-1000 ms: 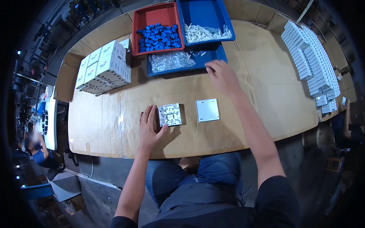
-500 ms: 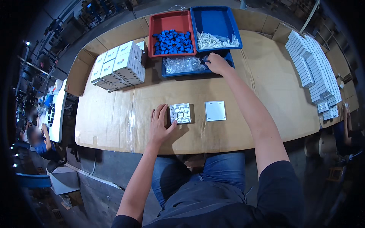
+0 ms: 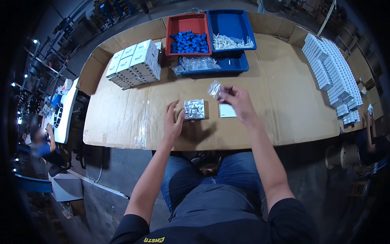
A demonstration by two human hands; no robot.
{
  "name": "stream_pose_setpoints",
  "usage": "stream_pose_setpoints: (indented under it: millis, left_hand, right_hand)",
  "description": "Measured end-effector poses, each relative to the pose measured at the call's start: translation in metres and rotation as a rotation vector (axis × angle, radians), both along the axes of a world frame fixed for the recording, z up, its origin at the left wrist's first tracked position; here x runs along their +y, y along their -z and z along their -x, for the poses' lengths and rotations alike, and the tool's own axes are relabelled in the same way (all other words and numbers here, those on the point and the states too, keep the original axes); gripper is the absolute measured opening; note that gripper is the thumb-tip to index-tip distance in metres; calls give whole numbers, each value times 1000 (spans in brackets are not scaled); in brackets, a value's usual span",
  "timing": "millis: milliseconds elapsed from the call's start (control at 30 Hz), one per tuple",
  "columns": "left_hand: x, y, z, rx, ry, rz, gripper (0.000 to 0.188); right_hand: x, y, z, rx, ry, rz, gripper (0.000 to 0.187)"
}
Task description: Assemble components into a small white box by inserting internal parts and a blue cap.
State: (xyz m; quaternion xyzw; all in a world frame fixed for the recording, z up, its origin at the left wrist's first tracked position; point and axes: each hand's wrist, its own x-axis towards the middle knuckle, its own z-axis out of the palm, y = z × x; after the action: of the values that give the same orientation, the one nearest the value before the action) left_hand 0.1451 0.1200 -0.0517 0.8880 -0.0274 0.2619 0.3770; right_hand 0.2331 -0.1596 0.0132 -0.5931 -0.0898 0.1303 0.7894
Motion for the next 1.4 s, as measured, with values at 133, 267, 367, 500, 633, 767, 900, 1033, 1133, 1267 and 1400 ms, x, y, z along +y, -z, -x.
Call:
stream_pose_setpoints:
  millis: [133, 267, 367, 500, 633, 767, 900, 1033, 1133, 1267, 1400]
  left_hand:
    - [-57, -25, 23, 281, 363, 860, 36]
    - [-90, -33, 49, 344, 248, 931, 29]
    - [-101, -39, 67, 305, 119, 911, 27]
    - [-105, -42, 80, 297, 51, 966, 30]
    - [-108, -43, 85, 232, -33, 996, 28]
    - [-101, -49, 90, 242, -25, 1039, 29]
    - [-102, -49, 89, 246, 12, 1035, 29]
    - [-98, -45, 95, 197, 174, 1264, 26]
    - [-101, -43, 102, 240, 174, 1246, 24]
    - [-102, -41, 106, 272, 133, 1227, 24]
    - [-101, -40, 106, 292, 13, 1131, 19]
  right_hand:
    - [10, 12, 71, 57, -110, -66, 19]
    - [8, 18, 108, 97, -90, -38, 15]
    - [10, 20, 119, 139, 3, -3, 14]
    - [16, 15, 124, 92, 94, 40, 17]
    - [26, 16, 125, -39, 191, 128, 23]
    - [35, -4, 132, 25, 171, 86, 29]
    - [31, -1, 136, 76, 4, 73, 26]
    - [33, -2, 136, 64, 21, 81, 20]
    - [28, 2, 134, 40, 40, 60, 21]
    - [30, 5, 135, 0, 89, 142, 18]
    - [40, 5, 136, -535, 499, 459, 14]
